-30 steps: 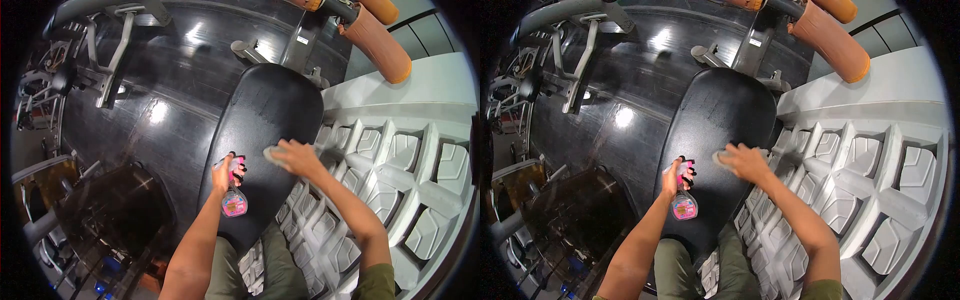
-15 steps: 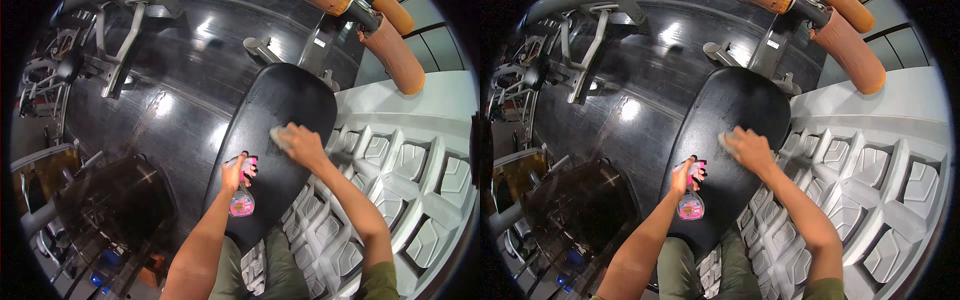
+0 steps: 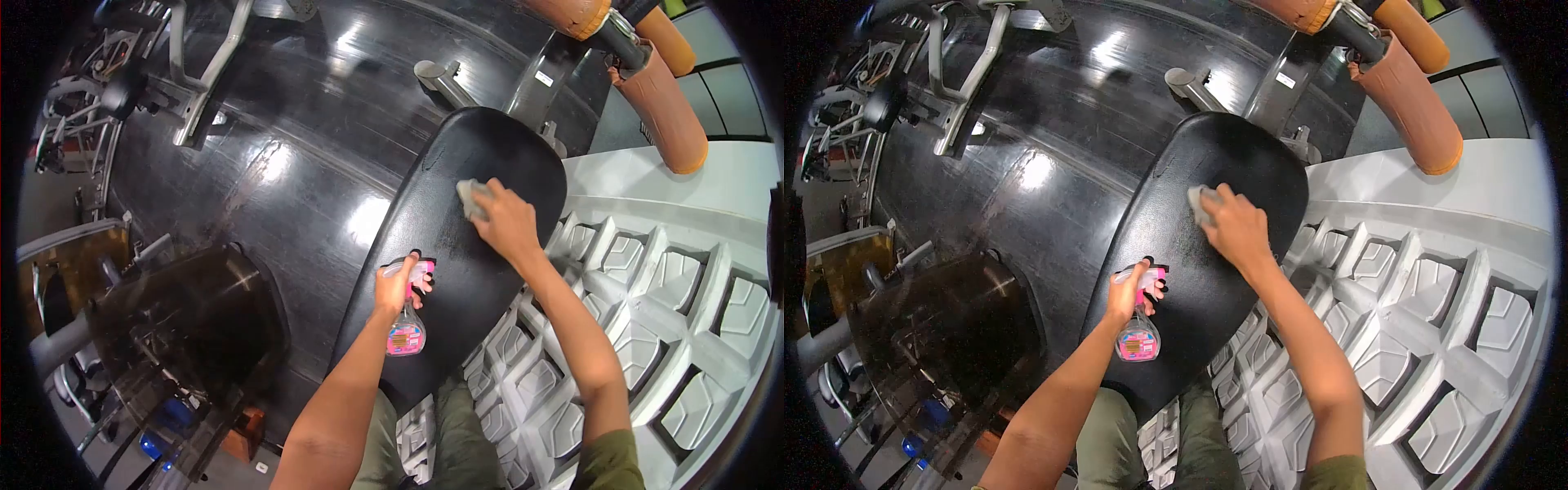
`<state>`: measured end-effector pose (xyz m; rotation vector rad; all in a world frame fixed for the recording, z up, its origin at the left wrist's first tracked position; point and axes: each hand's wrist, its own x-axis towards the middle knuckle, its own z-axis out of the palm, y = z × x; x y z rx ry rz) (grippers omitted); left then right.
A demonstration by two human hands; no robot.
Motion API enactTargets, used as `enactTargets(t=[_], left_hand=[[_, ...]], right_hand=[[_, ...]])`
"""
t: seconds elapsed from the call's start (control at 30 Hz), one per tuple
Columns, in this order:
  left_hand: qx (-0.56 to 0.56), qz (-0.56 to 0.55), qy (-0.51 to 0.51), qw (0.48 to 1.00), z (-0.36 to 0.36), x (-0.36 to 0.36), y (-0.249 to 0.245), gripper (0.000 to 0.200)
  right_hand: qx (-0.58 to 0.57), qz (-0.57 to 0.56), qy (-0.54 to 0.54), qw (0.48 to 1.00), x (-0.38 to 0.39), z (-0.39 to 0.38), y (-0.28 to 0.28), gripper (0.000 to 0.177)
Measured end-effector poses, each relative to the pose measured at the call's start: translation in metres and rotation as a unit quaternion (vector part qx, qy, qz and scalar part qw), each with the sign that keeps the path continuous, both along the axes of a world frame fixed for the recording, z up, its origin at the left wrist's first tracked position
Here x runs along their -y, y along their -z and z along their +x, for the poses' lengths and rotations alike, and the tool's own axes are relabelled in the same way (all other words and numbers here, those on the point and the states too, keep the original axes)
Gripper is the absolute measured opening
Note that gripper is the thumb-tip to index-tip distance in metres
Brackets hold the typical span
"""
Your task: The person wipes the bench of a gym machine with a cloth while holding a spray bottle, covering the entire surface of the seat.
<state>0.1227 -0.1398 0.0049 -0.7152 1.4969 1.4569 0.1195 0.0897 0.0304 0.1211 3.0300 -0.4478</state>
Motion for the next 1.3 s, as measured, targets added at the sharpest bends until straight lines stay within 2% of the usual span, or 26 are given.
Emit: enactTargets(t=[0.03,0.13,0.23,0.33,0.47,0.57,0.7,0.73,0.87,0.97,1.03,1.1,1.2,1.3], left_hand=[[0.003,0.002,-0.004,1.0,-0.001,0.001,0.001,0.043],[0.01,0.008,-0.015,1.0,0.0,0.001,0.004,0.044],[0.006,0.008,-0.028,1.0,0.0,0.001,0.006,0.045],[0.008,0.011,-0.023,1.0,0.0,0.001,0.006,0.045],[0.008,0.011,-0.015,1.0,-0.002,0.001,0.0,0.044],[0.014,0.015,-0.02,1.0,-0.001,0.002,0.004,0.044],[0.015,0.028,-0.021,0.999,0.0,0.004,0.01,0.043],[0.012,0.029,-0.026,0.999,0.001,0.004,0.01,0.043],[0.021,0.024,-0.025,0.999,-0.002,0.002,0.002,0.043],[0.022,0.033,-0.011,0.999,-0.003,0.005,0.002,0.043],[0.022,0.031,-0.022,0.999,0.0,0.004,0.005,0.044],[0.02,0.028,-0.021,0.999,-0.001,0.003,0.007,0.044],[0.02,0.025,-0.006,0.999,-0.001,0.004,0.006,0.045],[0.013,0.025,0.0,1.0,-0.001,0.005,0.005,0.046]], right_hand=[[-0.007,0.001,0.036,0.999,0.0,-0.005,0.002,0.04],[-0.002,-0.037,-0.026,0.999,0.02,0.003,0.008,0.044],[0.05,-0.057,-0.184,0.98,0.035,0.014,0.003,0.047],[0.055,-0.016,-0.147,0.987,0.023,-0.004,-0.005,0.046],[-0.008,-0.02,0.041,0.999,0.012,-0.033,0.004,0.039],[-0.008,-0.019,-0.025,0.999,0.029,-0.025,0.004,0.04],[0.059,-0.035,-0.177,0.982,0.036,-0.013,0.002,0.041],[0.063,-0.028,-0.18,0.981,0.03,-0.02,-0.002,0.041],[-0.023,-0.017,-0.006,1.0,0.011,-0.05,0.003,0.04],[-0.029,-0.035,-0.016,0.999,0.026,-0.05,0.005,0.041],[0.022,-0.026,-0.11,0.993,0.038,-0.04,0.008,0.047],[0.061,-0.071,-0.218,0.971,0.043,-0.035,0.009,0.051],[0.051,-0.003,-0.197,0.979,0.03,-0.058,0.007,0.048],[-0.019,-0.02,-0.049,0.998,0.022,-0.087,0.007,0.034]])
